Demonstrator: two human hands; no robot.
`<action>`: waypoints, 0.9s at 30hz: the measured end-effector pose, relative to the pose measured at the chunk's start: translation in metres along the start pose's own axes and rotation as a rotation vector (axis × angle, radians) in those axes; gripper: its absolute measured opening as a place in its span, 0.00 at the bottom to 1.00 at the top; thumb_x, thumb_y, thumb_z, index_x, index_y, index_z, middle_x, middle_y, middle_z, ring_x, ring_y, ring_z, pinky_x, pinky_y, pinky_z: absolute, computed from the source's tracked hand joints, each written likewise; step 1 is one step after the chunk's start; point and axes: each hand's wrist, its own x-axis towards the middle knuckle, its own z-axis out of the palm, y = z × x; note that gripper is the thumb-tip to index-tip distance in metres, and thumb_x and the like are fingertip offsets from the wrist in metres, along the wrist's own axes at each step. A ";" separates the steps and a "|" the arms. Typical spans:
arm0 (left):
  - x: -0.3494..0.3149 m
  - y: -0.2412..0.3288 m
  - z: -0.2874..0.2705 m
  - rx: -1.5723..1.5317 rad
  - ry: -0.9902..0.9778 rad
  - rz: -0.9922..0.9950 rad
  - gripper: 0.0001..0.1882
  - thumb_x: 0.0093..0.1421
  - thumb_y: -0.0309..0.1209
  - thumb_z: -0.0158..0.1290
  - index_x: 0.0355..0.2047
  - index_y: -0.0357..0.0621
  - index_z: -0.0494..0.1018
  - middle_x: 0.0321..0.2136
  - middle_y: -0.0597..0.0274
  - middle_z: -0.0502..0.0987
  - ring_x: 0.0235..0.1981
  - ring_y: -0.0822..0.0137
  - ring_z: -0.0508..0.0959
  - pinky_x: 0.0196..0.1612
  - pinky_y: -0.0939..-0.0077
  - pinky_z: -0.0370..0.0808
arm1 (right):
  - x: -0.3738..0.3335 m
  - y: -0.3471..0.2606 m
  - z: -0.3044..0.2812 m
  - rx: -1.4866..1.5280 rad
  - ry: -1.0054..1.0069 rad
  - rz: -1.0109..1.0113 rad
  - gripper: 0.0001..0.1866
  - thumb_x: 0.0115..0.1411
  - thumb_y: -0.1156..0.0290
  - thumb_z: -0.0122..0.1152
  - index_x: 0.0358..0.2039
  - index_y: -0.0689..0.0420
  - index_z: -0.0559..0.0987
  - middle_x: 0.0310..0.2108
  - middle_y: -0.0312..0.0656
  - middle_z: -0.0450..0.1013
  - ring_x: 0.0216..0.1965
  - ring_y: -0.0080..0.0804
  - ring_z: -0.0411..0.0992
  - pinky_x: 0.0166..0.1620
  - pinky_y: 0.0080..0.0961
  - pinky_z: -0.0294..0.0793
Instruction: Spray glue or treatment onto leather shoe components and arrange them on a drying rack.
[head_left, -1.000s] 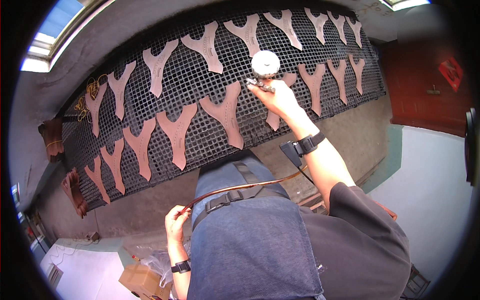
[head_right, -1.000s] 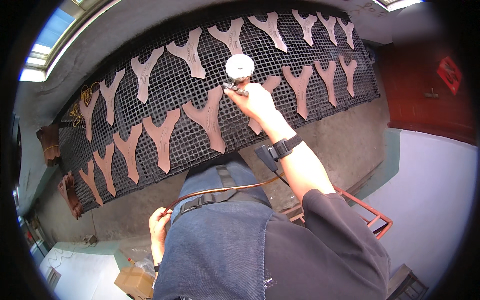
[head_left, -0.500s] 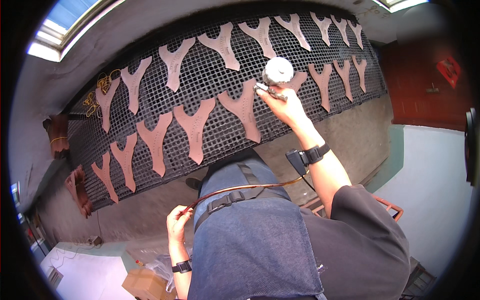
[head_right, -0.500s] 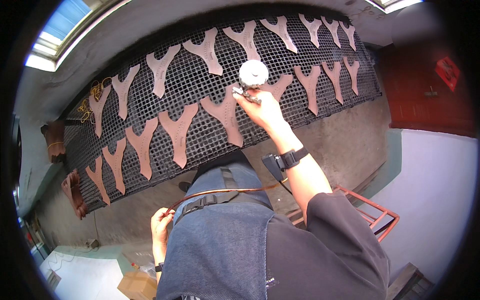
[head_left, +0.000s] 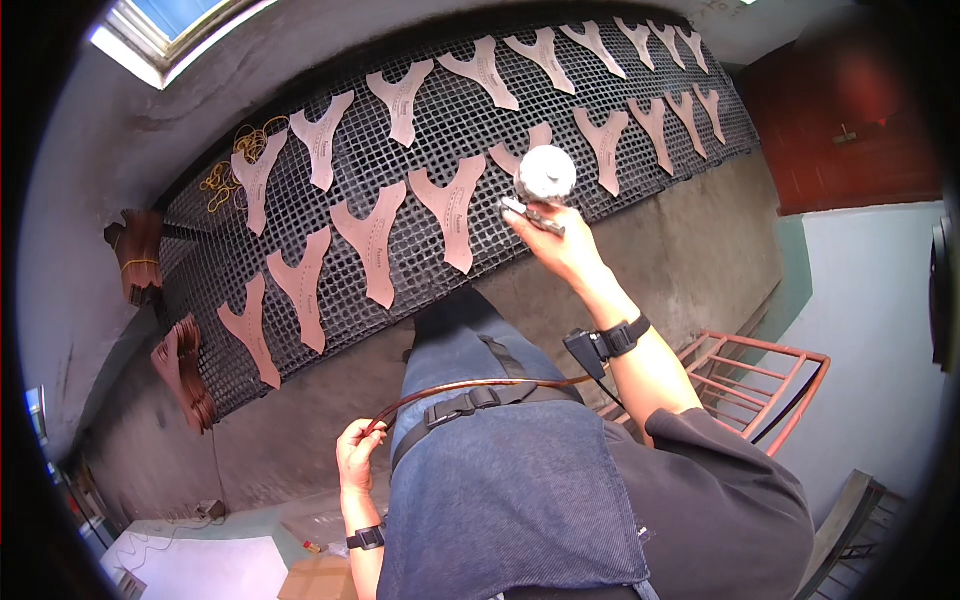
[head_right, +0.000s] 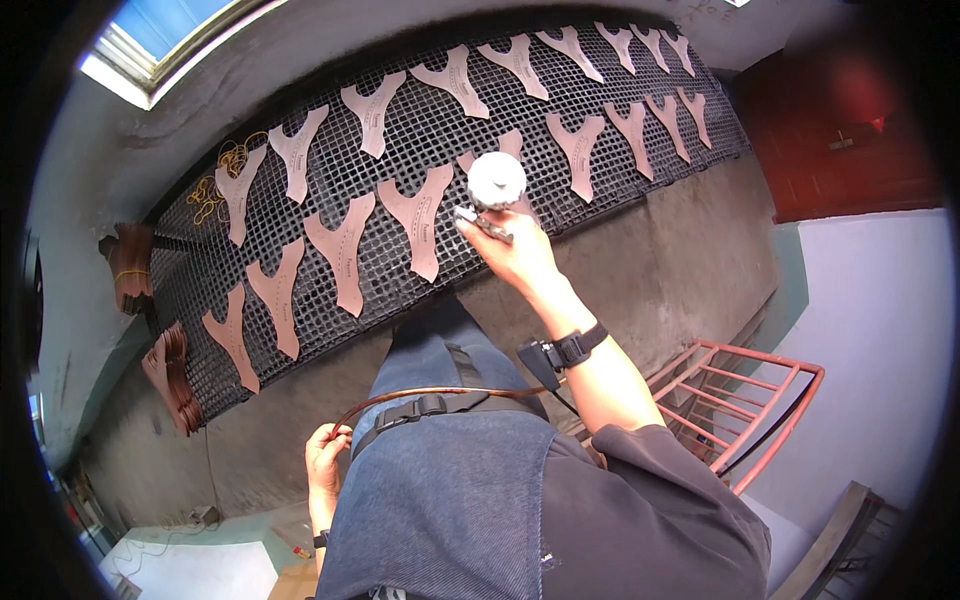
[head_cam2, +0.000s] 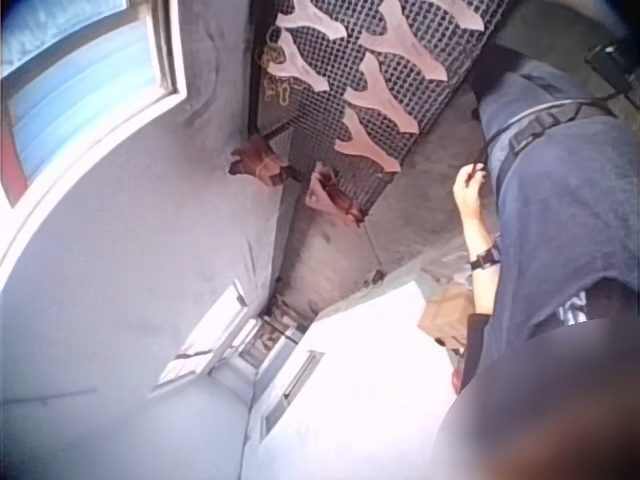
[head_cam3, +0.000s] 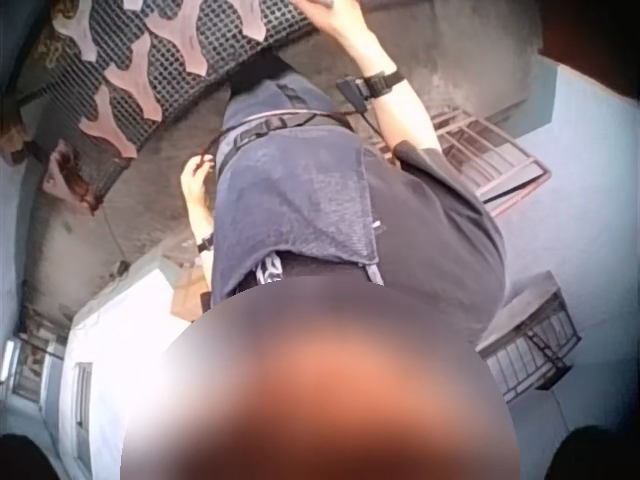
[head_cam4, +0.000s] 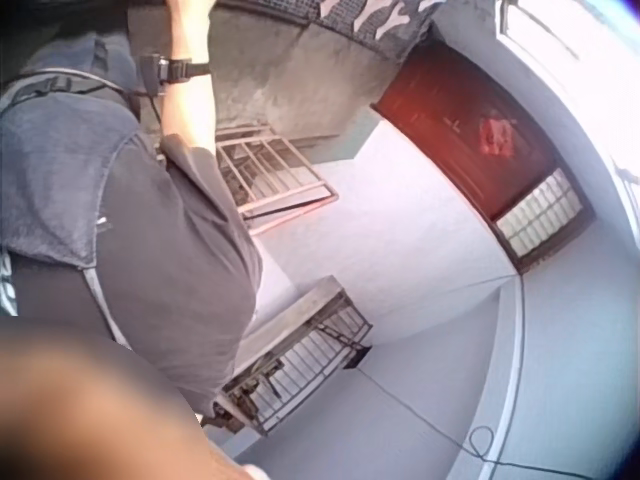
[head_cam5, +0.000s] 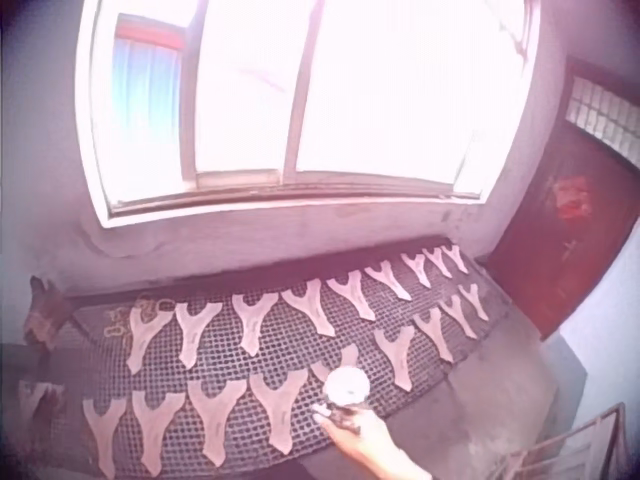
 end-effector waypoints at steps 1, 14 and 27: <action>0.002 0.001 -0.002 -0.012 -0.011 0.007 0.08 0.59 0.25 0.59 0.39 0.38 0.81 0.33 0.65 0.81 0.34 0.75 0.77 0.41 0.79 0.72 | 0.005 -0.005 0.003 0.015 0.012 0.003 0.20 0.60 0.50 0.72 0.42 0.51 0.87 0.35 0.42 0.84 0.39 0.34 0.83 0.46 0.28 0.79; 0.019 0.029 0.005 0.000 0.049 -0.020 0.09 0.59 0.26 0.59 0.40 0.38 0.81 0.33 0.66 0.81 0.34 0.75 0.78 0.42 0.81 0.72 | 0.067 -0.031 0.030 -0.161 -0.150 -0.108 0.23 0.63 0.44 0.64 0.36 0.53 0.86 0.33 0.47 0.82 0.39 0.48 0.82 0.44 0.40 0.80; 0.026 0.037 0.015 -0.042 0.117 -0.027 0.10 0.60 0.25 0.60 0.42 0.38 0.81 0.34 0.66 0.82 0.35 0.75 0.78 0.42 0.80 0.73 | 0.135 -0.019 0.038 -0.034 0.000 -0.196 0.23 0.62 0.44 0.67 0.40 0.53 0.87 0.32 0.47 0.83 0.39 0.43 0.84 0.44 0.36 0.81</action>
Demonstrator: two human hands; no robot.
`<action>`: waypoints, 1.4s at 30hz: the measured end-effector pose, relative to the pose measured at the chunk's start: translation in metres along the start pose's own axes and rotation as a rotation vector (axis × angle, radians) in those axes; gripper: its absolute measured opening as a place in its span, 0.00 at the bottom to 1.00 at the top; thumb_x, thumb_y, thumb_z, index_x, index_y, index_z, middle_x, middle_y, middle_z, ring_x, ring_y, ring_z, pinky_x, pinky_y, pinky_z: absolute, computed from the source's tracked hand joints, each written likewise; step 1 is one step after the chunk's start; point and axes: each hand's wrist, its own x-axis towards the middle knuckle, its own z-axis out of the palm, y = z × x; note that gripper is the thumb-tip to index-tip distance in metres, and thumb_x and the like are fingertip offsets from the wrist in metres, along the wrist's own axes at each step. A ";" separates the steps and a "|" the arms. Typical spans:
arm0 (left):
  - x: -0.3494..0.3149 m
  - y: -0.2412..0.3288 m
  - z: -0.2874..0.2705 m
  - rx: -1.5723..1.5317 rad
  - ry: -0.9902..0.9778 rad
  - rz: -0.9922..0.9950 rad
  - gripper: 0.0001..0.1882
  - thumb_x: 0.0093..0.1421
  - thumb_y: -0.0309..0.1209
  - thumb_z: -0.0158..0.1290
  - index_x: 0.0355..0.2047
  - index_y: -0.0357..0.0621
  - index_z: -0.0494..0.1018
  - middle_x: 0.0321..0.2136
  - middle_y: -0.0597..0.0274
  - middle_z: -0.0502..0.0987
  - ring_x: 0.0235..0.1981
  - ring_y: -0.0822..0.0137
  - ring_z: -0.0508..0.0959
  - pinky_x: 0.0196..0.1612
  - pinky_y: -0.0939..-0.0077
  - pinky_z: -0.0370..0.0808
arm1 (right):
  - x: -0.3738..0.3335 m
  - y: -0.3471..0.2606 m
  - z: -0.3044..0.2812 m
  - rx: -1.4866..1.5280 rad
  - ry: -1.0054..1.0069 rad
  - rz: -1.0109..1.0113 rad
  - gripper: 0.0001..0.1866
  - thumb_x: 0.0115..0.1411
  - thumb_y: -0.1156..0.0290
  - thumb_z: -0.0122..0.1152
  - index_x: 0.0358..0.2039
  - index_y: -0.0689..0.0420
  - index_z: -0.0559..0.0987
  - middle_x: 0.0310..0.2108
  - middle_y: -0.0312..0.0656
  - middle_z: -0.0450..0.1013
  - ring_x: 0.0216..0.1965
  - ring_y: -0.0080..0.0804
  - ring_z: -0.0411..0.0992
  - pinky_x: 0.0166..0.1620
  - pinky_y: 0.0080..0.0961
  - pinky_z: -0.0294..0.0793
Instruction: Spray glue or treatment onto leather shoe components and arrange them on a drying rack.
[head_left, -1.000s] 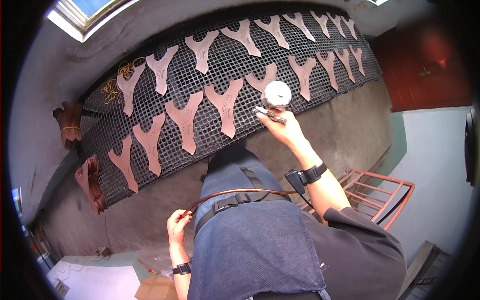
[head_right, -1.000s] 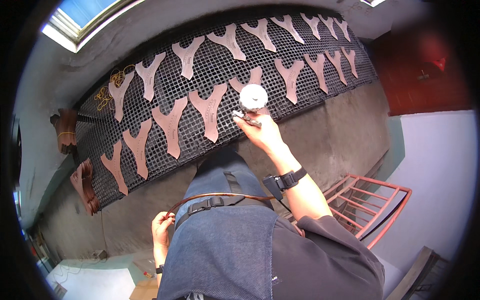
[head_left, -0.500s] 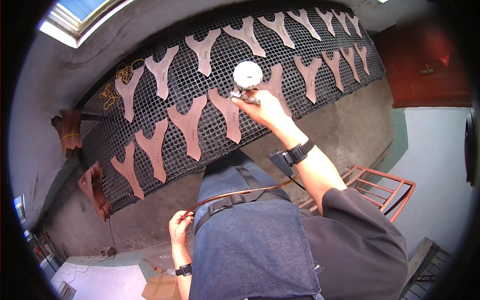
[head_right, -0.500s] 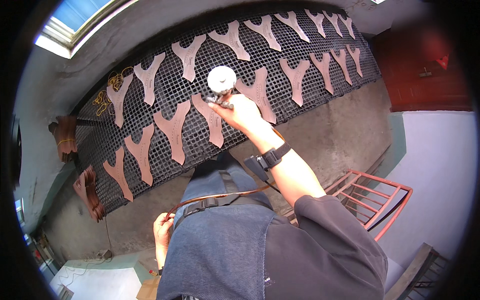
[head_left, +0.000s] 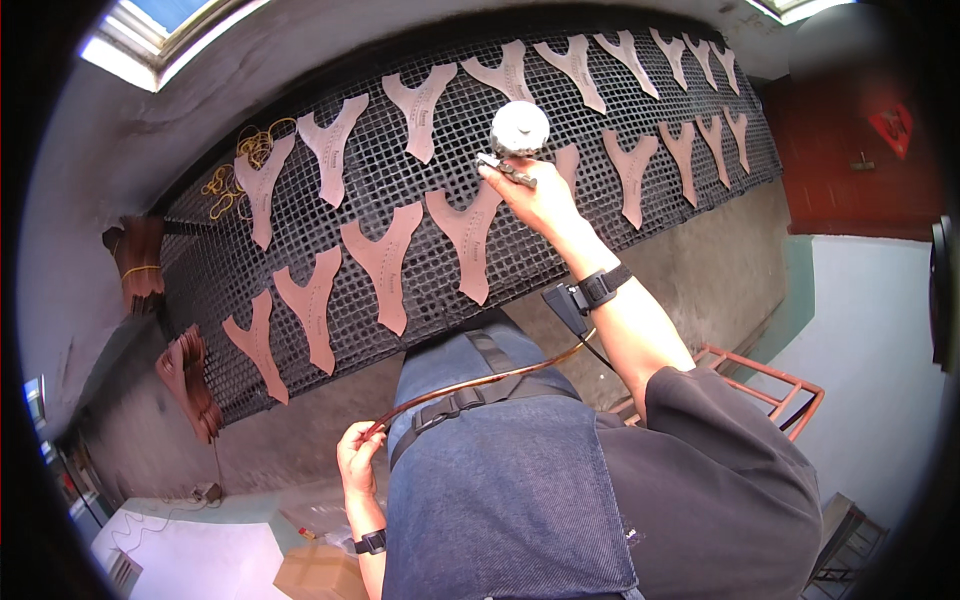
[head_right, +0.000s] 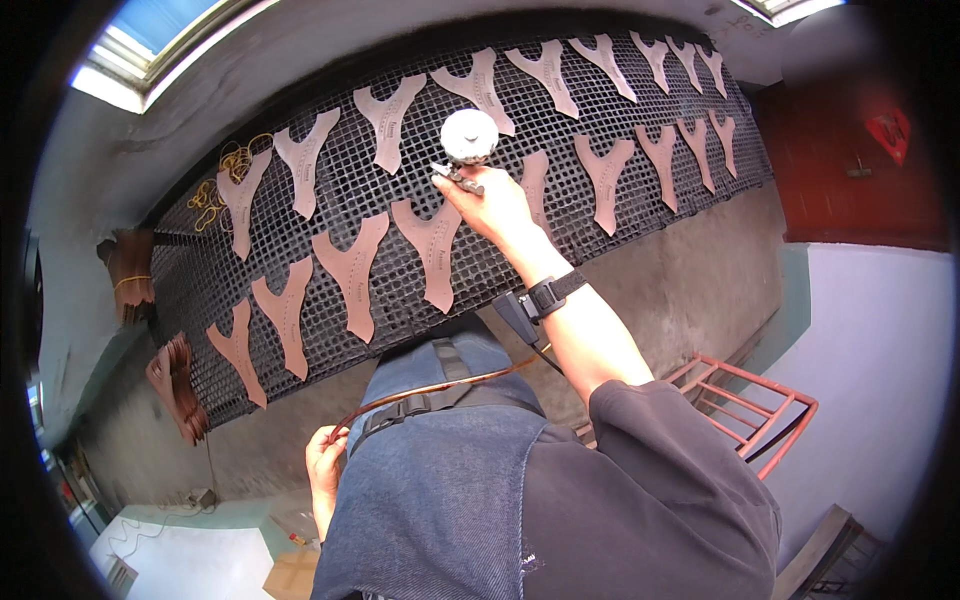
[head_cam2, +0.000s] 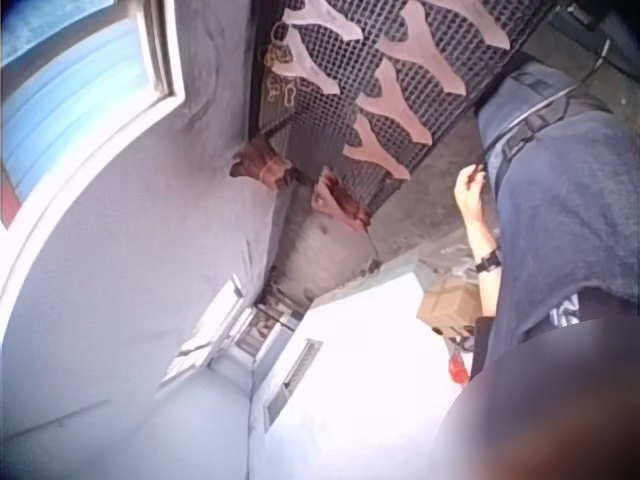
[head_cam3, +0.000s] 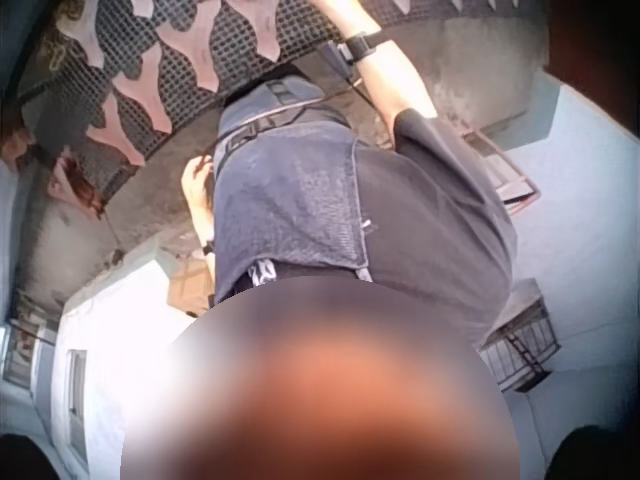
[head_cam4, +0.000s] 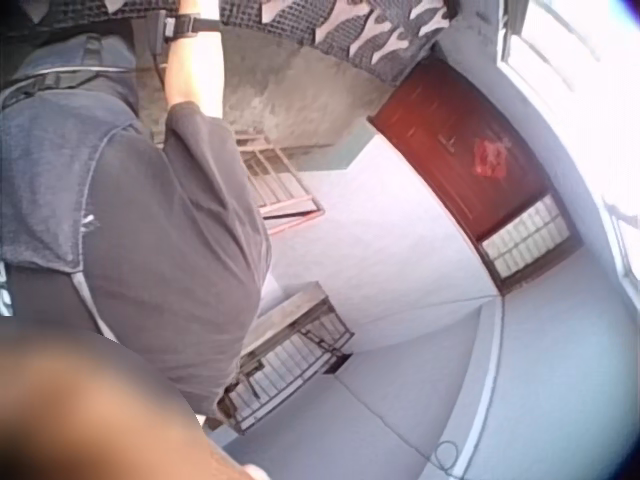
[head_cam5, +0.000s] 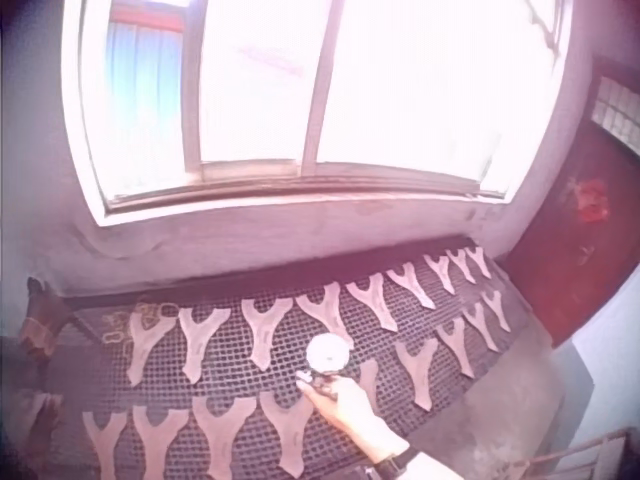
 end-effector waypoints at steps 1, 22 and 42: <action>-0.003 -0.001 0.000 -0.025 0.013 0.005 0.10 0.59 0.25 0.60 0.42 0.38 0.81 0.34 0.66 0.82 0.35 0.75 0.79 0.42 0.80 0.73 | 0.002 -0.004 0.003 0.032 -0.013 -0.029 0.24 0.62 0.44 0.66 0.40 0.53 0.87 0.32 0.47 0.83 0.38 0.43 0.84 0.44 0.35 0.80; -0.011 -0.026 -0.044 0.031 -0.147 0.022 0.11 0.59 0.27 0.62 0.42 0.38 0.81 0.34 0.66 0.82 0.35 0.74 0.78 0.43 0.78 0.74 | -0.166 -0.036 0.005 -0.196 -0.401 0.212 0.22 0.63 0.43 0.65 0.36 0.51 0.86 0.33 0.47 0.82 0.40 0.47 0.82 0.43 0.39 0.80; 0.014 -0.003 -0.028 0.099 -0.183 -0.005 0.11 0.59 0.27 0.62 0.43 0.38 0.80 0.35 0.67 0.81 0.36 0.75 0.78 0.44 0.79 0.73 | -0.133 -0.004 -0.009 -0.193 -0.200 0.121 0.23 0.63 0.43 0.64 0.32 0.52 0.85 0.30 0.47 0.82 0.36 0.48 0.82 0.41 0.41 0.81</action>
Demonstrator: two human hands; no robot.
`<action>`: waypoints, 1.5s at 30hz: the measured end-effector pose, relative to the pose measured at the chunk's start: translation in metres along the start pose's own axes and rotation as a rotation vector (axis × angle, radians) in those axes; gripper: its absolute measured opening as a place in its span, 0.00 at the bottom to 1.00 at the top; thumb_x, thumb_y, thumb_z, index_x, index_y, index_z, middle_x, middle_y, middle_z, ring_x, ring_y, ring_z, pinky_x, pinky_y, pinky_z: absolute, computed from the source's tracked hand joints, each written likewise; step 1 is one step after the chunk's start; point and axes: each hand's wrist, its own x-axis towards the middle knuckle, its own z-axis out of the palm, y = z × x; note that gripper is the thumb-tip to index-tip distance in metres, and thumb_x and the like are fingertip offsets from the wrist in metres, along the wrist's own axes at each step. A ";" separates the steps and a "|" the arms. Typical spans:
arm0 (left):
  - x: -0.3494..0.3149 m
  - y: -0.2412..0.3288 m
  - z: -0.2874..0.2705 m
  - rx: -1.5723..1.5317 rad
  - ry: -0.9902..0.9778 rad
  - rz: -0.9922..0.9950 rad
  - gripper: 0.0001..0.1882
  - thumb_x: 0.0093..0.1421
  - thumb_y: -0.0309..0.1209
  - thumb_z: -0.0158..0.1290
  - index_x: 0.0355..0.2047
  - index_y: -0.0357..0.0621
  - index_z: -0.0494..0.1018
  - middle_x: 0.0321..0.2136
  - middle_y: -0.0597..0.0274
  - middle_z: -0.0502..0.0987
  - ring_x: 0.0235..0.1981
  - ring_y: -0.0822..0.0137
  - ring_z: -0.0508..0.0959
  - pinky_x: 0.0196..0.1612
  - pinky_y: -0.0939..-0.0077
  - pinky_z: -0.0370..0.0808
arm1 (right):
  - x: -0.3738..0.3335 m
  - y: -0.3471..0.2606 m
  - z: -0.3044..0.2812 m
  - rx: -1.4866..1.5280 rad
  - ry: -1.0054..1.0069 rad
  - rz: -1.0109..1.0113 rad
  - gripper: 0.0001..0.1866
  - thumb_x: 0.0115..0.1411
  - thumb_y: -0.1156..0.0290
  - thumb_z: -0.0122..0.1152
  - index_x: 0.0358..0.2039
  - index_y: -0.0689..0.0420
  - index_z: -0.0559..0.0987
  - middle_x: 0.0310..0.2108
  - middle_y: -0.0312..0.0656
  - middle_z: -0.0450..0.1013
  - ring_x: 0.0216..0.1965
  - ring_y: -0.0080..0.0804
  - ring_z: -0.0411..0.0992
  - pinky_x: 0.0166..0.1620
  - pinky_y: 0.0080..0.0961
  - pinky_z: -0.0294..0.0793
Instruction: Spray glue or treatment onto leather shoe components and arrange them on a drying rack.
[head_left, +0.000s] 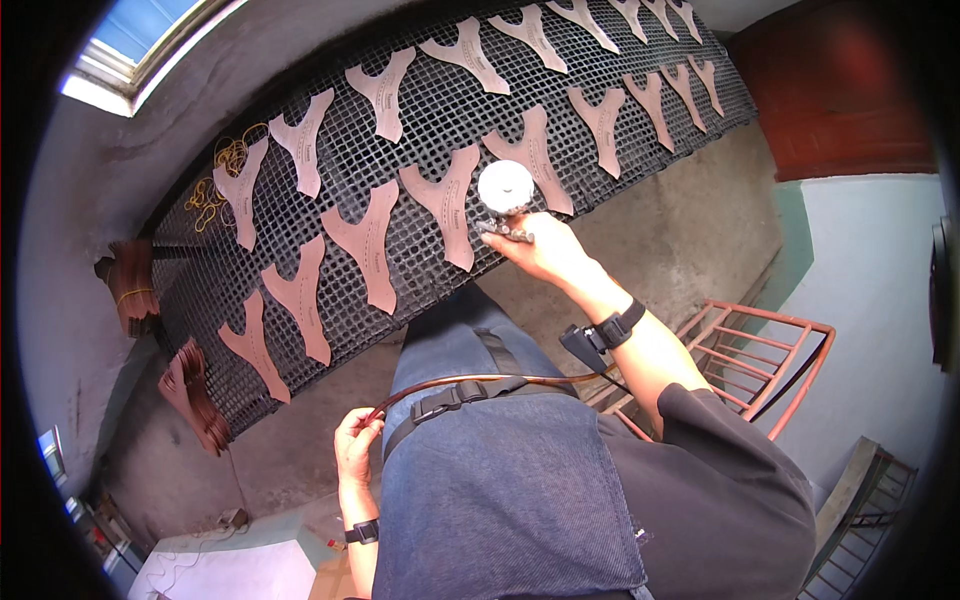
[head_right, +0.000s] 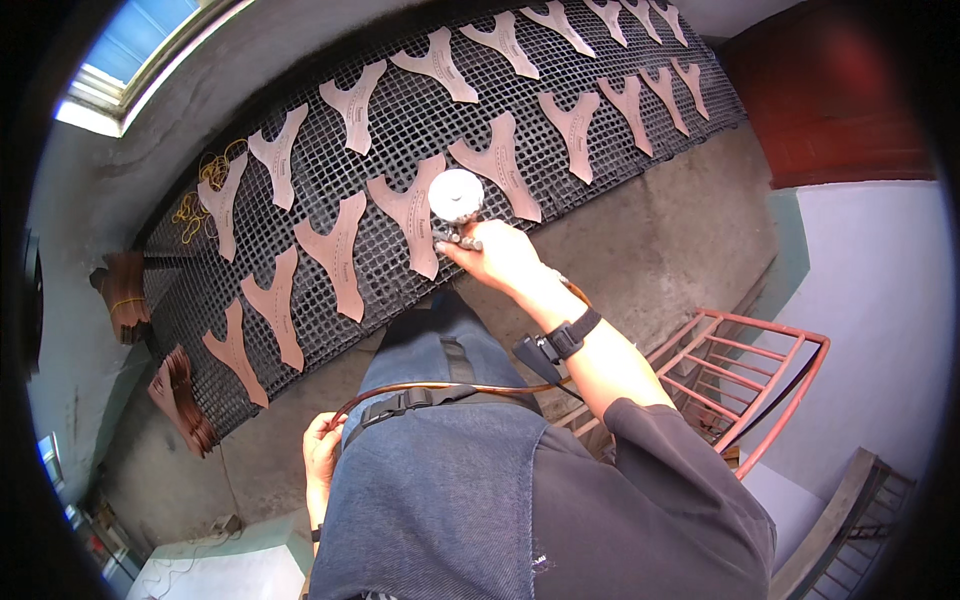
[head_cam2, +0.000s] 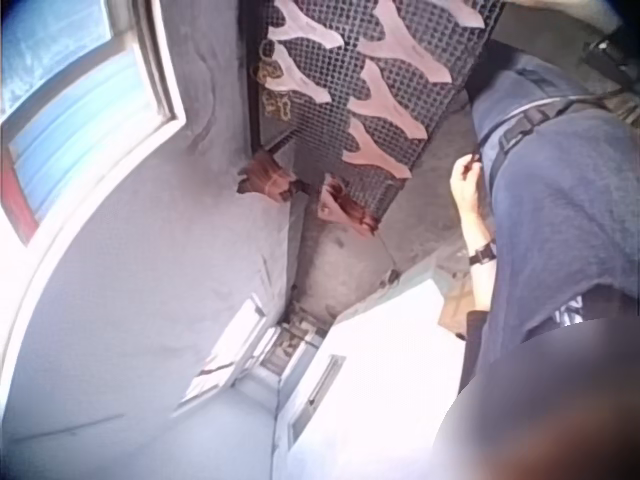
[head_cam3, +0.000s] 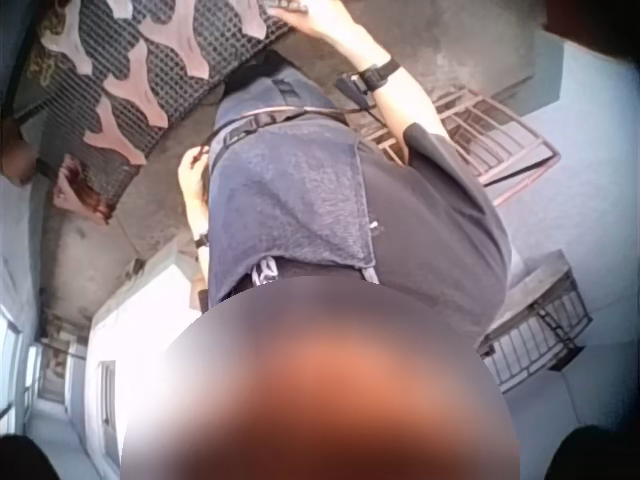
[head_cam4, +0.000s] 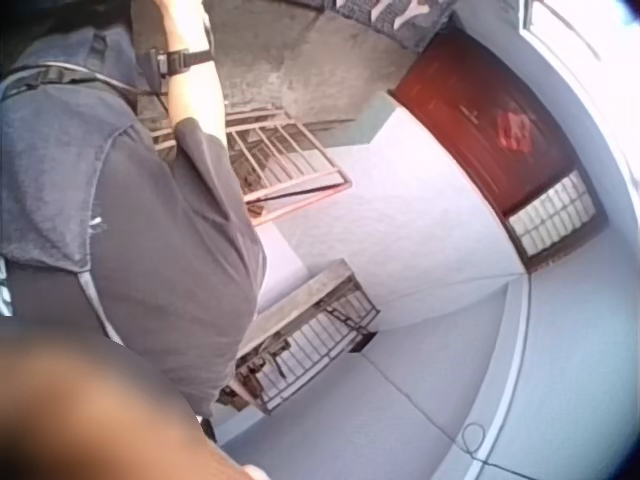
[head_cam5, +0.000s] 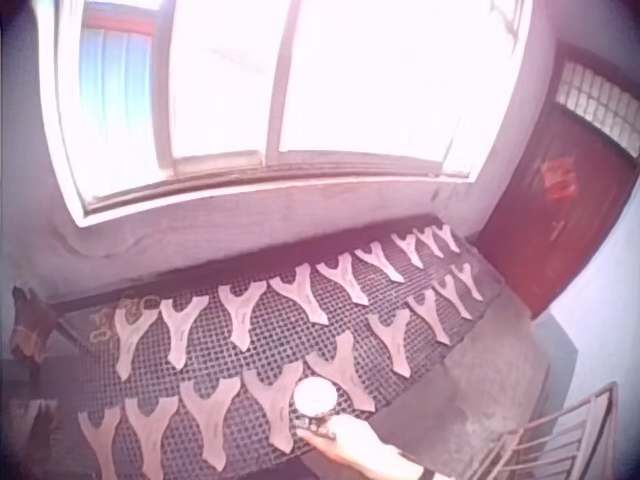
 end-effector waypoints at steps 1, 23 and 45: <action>0.002 0.002 0.002 -0.004 0.005 -0.003 0.11 0.59 0.27 0.62 0.43 0.38 0.80 0.35 0.67 0.81 0.36 0.75 0.78 0.43 0.79 0.73 | 0.009 0.001 -0.002 0.003 0.026 -0.011 0.23 0.62 0.43 0.64 0.32 0.52 0.85 0.29 0.48 0.81 0.36 0.48 0.82 0.41 0.41 0.81; 0.015 0.026 -0.009 -0.006 0.074 0.002 0.12 0.61 0.26 0.61 0.44 0.38 0.80 0.35 0.65 0.82 0.36 0.74 0.79 0.43 0.79 0.74 | 0.100 -0.002 -0.033 0.241 0.246 0.054 0.23 0.61 0.45 0.70 0.44 0.52 0.87 0.35 0.46 0.84 0.40 0.41 0.84 0.47 0.32 0.80; -0.049 -0.023 -0.183 -0.062 0.081 0.026 0.10 0.60 0.25 0.60 0.43 0.39 0.80 0.33 0.64 0.82 0.35 0.75 0.80 0.41 0.80 0.74 | 0.013 -0.159 0.090 0.184 0.333 -0.142 0.19 0.63 0.49 0.68 0.41 0.51 0.87 0.29 0.46 0.82 0.35 0.44 0.83 0.40 0.37 0.80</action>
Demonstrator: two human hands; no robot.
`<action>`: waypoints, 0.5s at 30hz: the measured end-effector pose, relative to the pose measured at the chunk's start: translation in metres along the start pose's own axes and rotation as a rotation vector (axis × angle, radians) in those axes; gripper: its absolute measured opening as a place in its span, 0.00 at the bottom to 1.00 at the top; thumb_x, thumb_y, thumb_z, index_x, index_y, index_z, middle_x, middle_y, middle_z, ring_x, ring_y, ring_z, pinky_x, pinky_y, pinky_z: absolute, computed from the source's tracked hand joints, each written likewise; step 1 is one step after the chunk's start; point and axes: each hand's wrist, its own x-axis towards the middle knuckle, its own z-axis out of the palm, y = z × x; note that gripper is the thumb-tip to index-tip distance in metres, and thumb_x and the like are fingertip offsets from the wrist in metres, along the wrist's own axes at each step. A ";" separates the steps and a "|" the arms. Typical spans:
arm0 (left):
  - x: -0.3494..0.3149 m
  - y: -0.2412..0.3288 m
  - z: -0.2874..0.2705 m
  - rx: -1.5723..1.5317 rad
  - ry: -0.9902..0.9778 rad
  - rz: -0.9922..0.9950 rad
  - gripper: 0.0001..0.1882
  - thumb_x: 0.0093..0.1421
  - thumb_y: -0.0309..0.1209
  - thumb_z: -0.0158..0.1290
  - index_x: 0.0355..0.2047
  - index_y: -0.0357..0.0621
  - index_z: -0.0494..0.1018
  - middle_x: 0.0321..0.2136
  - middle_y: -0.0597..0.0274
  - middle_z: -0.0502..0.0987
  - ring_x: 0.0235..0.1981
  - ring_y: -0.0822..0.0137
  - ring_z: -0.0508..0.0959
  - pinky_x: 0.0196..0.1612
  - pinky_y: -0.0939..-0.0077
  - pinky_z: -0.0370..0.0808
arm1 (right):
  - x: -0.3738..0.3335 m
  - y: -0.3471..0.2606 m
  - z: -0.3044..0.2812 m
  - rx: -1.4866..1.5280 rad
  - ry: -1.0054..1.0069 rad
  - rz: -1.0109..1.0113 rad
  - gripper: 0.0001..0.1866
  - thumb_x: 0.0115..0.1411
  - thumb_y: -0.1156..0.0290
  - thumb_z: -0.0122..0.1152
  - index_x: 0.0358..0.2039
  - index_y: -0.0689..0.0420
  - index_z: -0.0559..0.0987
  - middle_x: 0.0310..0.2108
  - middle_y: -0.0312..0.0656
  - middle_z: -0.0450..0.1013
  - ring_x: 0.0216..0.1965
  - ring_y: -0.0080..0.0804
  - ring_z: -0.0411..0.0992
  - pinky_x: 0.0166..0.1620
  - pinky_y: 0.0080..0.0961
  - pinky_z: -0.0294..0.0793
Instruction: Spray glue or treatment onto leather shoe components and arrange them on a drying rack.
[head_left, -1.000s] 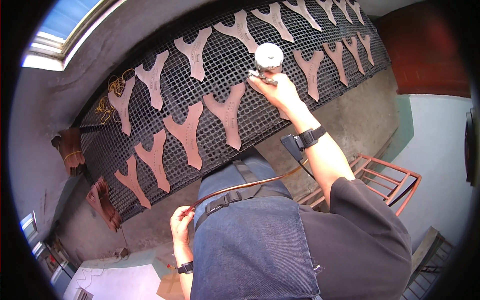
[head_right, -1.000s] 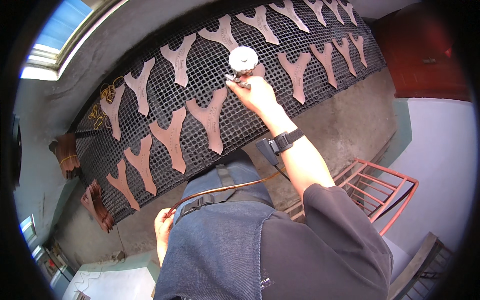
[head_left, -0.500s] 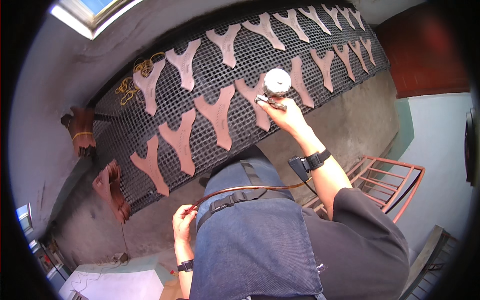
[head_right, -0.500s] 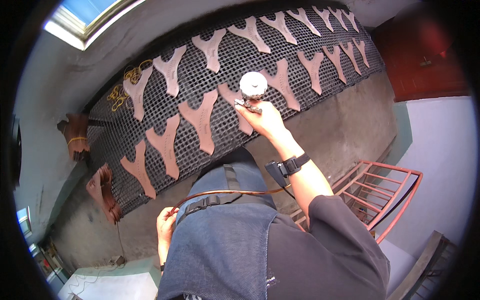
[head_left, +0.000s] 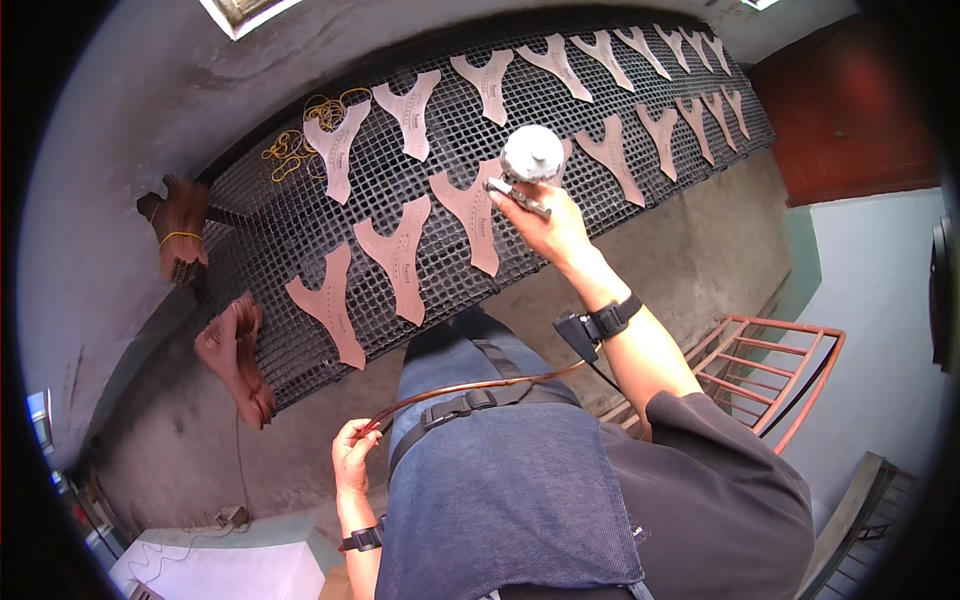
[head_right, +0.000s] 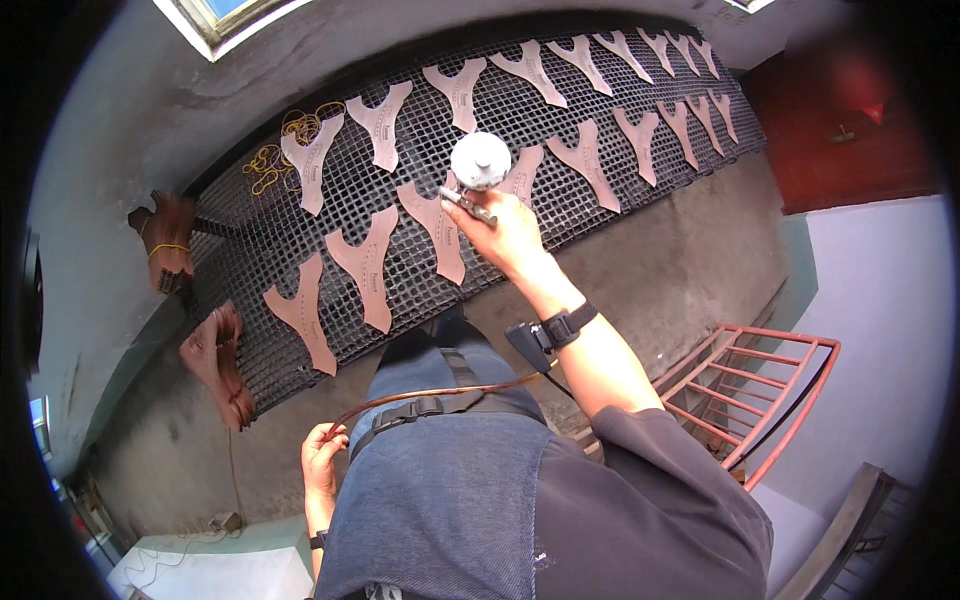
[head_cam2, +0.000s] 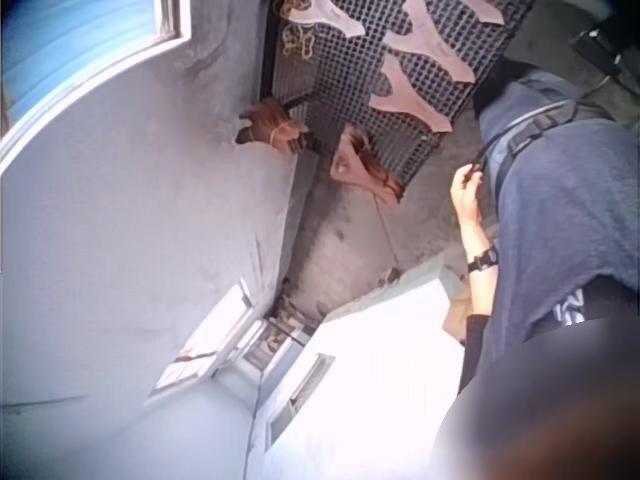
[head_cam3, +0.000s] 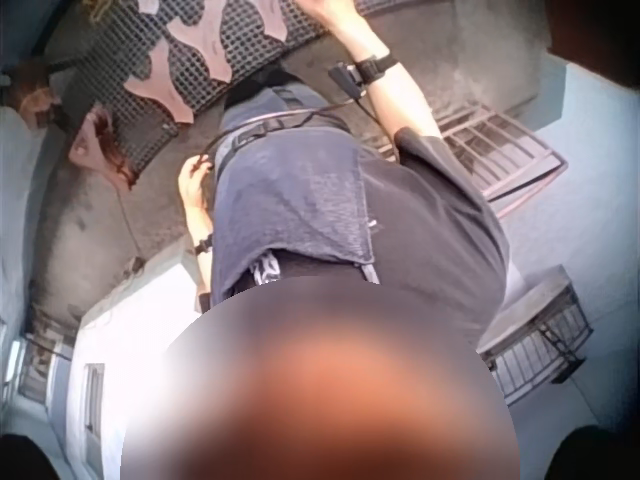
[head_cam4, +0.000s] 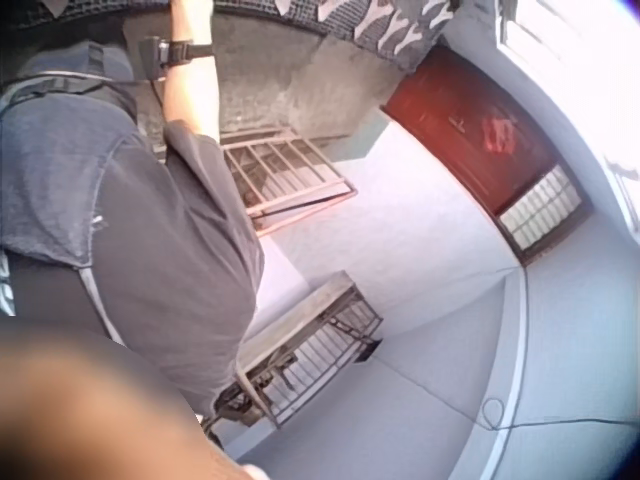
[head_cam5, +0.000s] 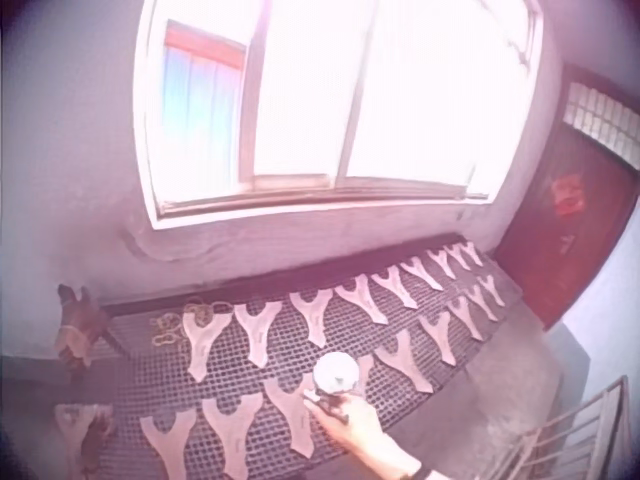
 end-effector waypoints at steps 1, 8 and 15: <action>0.000 0.002 0.002 -0.001 0.008 0.008 0.11 0.60 0.25 0.60 0.43 0.39 0.80 0.33 0.64 0.82 0.35 0.75 0.80 0.41 0.81 0.74 | 0.010 0.000 0.003 -0.020 0.012 -0.036 0.18 0.63 0.50 0.68 0.41 0.51 0.87 0.28 0.47 0.82 0.34 0.46 0.83 0.40 0.37 0.80; 0.008 0.007 0.025 0.023 0.005 -0.043 0.11 0.60 0.25 0.60 0.43 0.39 0.80 0.35 0.66 0.82 0.36 0.75 0.79 0.41 0.80 0.73 | 0.031 0.015 0.006 -0.073 -0.206 0.058 0.21 0.64 0.46 0.64 0.40 0.51 0.86 0.32 0.48 0.82 0.38 0.49 0.82 0.42 0.41 0.80; 0.019 0.017 0.042 -0.001 0.026 -0.052 0.11 0.60 0.25 0.60 0.43 0.39 0.80 0.35 0.66 0.82 0.36 0.75 0.79 0.42 0.81 0.73 | 0.058 0.044 -0.001 -0.129 -0.166 0.099 0.22 0.63 0.46 0.65 0.34 0.54 0.86 0.30 0.47 0.82 0.36 0.48 0.82 0.41 0.40 0.81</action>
